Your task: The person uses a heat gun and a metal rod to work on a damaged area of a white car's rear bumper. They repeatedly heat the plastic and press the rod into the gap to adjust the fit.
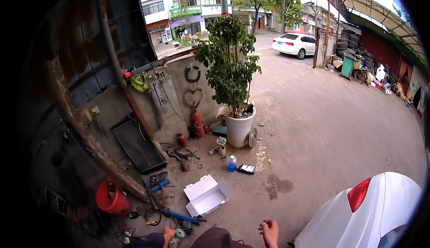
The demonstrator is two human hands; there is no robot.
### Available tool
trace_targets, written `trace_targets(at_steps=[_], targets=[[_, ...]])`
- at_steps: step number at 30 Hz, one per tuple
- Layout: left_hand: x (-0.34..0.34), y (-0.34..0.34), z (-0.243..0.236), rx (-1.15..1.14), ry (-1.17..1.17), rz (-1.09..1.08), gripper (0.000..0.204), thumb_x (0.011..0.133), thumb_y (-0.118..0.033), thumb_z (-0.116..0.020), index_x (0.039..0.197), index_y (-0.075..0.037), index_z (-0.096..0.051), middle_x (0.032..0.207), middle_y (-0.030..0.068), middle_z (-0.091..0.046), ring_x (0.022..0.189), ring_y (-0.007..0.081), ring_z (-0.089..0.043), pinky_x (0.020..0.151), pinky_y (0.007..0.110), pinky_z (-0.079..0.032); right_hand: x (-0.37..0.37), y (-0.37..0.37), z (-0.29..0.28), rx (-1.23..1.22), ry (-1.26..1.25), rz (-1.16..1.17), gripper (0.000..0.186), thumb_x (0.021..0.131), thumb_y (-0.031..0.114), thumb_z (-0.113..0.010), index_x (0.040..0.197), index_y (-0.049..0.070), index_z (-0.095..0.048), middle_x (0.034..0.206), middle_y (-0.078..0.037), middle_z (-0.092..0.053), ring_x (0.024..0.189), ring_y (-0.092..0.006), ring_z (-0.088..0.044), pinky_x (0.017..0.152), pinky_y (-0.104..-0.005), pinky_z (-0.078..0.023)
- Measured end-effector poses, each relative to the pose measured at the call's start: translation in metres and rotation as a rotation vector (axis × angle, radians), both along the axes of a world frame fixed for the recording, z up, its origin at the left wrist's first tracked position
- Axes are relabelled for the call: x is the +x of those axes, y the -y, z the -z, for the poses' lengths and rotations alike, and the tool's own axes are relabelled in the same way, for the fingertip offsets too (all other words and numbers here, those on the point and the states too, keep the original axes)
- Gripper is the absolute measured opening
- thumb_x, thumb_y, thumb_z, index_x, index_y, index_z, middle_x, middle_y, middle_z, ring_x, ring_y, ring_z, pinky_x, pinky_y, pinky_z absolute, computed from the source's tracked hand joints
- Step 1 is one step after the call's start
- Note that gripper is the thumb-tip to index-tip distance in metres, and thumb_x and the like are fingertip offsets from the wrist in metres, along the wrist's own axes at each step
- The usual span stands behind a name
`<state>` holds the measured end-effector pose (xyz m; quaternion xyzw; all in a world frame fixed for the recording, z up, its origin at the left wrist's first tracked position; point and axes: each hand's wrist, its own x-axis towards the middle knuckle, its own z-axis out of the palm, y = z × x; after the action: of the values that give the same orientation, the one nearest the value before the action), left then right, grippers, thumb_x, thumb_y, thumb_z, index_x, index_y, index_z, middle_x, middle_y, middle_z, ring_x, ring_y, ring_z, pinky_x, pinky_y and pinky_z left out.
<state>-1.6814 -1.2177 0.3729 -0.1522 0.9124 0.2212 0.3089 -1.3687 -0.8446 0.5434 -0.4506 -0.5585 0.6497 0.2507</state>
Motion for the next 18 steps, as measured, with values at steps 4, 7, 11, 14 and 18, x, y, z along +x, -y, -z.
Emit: trace_targets(at_steps=[4,7,11,14,18], targets=[[0.022,-0.009,0.020,-0.251,-0.119,0.219,0.028,0.064,-0.015,-0.075,0.087,-0.004,-0.066,0.083,0.0115,-0.066,0.075,0.0223,-0.064,0.065,0.032,-0.051,-0.011,-0.084,-0.001,-0.055,-0.060,0.068,0.025,0.086,0.015,-0.052,0.106,-0.001,-0.054,0.085,-0.011,-0.062,0.069,-0.0155,-0.060,0.055,-0.0254,-0.047],[0.029,-0.086,0.026,-0.072,-0.088,0.264,0.022,0.075,-0.021,-0.062,0.086,-0.003,-0.066,0.087,0.0195,-0.063,0.089,0.0352,-0.059,0.081,0.041,-0.046,-0.008,-0.128,0.022,-0.157,-0.065,0.065,0.023,0.087,0.013,-0.051,0.105,-0.001,-0.055,0.083,-0.011,-0.062,0.067,-0.0155,-0.060,0.055,-0.0248,-0.047],[-0.009,-0.279,0.006,-0.008,0.039,0.320,0.022,0.066,-0.024,-0.066,0.087,-0.016,-0.070,0.089,0.0097,-0.067,0.087,0.0264,-0.062,0.078,0.037,-0.048,-0.005,-0.179,0.073,-0.314,0.009,-0.016,0.024,0.087,0.014,-0.052,0.105,-0.001,-0.054,0.077,-0.012,-0.062,0.065,-0.0158,-0.059,0.054,-0.0262,-0.048],[-0.032,-0.409,0.016,0.024,0.019,0.580,0.026,0.068,-0.023,-0.063,0.093,-0.016,-0.068,0.094,0.0096,-0.066,0.091,0.0260,-0.063,0.077,0.037,-0.049,-0.014,-0.230,0.053,-0.066,0.140,-0.159,0.022,0.087,0.017,-0.052,0.100,0.000,-0.055,0.072,-0.010,-0.061,0.059,-0.0142,-0.055,0.051,-0.0264,-0.046],[-0.041,-0.651,-0.035,-0.012,-0.060,0.946,0.025,0.076,-0.018,-0.052,0.096,-0.013,-0.066,0.098,0.0122,-0.065,0.094,0.0302,-0.061,0.076,0.041,-0.049,-0.004,-0.327,0.056,-0.312,-0.008,0.070,0.022,0.089,0.021,-0.051,0.097,0.001,-0.056,0.072,-0.007,-0.059,0.062,-0.0131,-0.056,0.049,-0.0249,-0.046]])
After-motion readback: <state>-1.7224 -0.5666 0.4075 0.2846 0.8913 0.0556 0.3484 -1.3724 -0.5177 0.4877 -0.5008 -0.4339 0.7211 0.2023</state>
